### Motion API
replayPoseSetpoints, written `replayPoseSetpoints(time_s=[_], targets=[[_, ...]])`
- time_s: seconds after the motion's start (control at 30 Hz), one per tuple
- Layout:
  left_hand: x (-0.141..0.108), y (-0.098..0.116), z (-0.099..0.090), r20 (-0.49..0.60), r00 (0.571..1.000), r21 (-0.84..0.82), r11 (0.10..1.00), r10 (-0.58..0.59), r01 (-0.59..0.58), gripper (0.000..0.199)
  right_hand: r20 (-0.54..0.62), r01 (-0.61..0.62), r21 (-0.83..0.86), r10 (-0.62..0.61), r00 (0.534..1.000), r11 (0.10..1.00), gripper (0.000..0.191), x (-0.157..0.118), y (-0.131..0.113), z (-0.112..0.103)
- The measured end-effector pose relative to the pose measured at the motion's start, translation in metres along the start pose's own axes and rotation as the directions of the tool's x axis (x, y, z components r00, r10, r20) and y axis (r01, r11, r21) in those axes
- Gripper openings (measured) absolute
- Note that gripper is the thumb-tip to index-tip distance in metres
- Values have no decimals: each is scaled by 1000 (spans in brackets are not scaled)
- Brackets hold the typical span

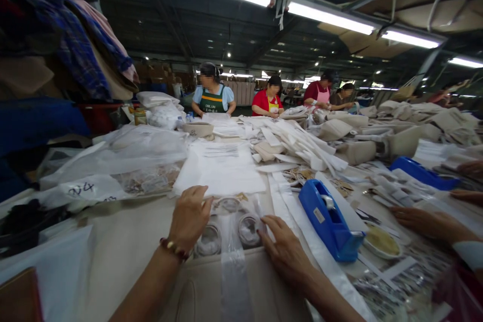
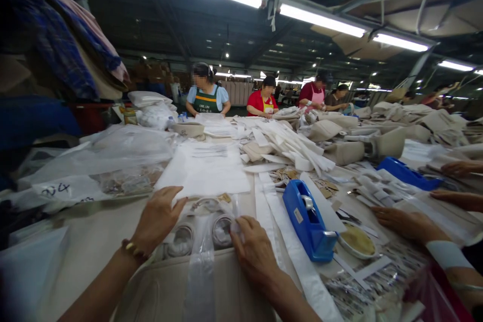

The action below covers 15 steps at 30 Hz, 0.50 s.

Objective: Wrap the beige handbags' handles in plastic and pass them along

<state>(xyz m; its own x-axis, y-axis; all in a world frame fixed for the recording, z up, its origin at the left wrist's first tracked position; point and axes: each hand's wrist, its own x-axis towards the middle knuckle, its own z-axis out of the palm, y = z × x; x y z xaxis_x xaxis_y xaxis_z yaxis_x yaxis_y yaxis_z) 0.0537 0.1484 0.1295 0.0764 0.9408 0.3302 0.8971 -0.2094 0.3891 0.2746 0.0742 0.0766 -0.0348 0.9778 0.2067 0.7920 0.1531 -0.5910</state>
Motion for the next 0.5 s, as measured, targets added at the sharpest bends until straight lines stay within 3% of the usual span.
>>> replayPoseSetpoints(time_s=[0.1,0.17,0.23,0.37,0.5], targets=[[-37,-31,-11,-21,987,-151,976,-160,155,56,-14,-130,218,136,991,967,41,-7,24,-14],[-68,-55,-9,80,938,-335,877,-337,344,76,97,-236,338,215,972,911,49,-17,35,-18],[-99,-72,0,202,919,-453,800,-338,393,78,221,-300,424,223,949,854,54,-28,39,-16],[-135,-71,25,249,918,-433,813,-308,390,64,253,-337,462,242,937,820,53,-41,32,3],[-136,-57,35,296,888,-411,792,-353,452,70,202,-351,460,289,936,816,51,-42,29,18]])
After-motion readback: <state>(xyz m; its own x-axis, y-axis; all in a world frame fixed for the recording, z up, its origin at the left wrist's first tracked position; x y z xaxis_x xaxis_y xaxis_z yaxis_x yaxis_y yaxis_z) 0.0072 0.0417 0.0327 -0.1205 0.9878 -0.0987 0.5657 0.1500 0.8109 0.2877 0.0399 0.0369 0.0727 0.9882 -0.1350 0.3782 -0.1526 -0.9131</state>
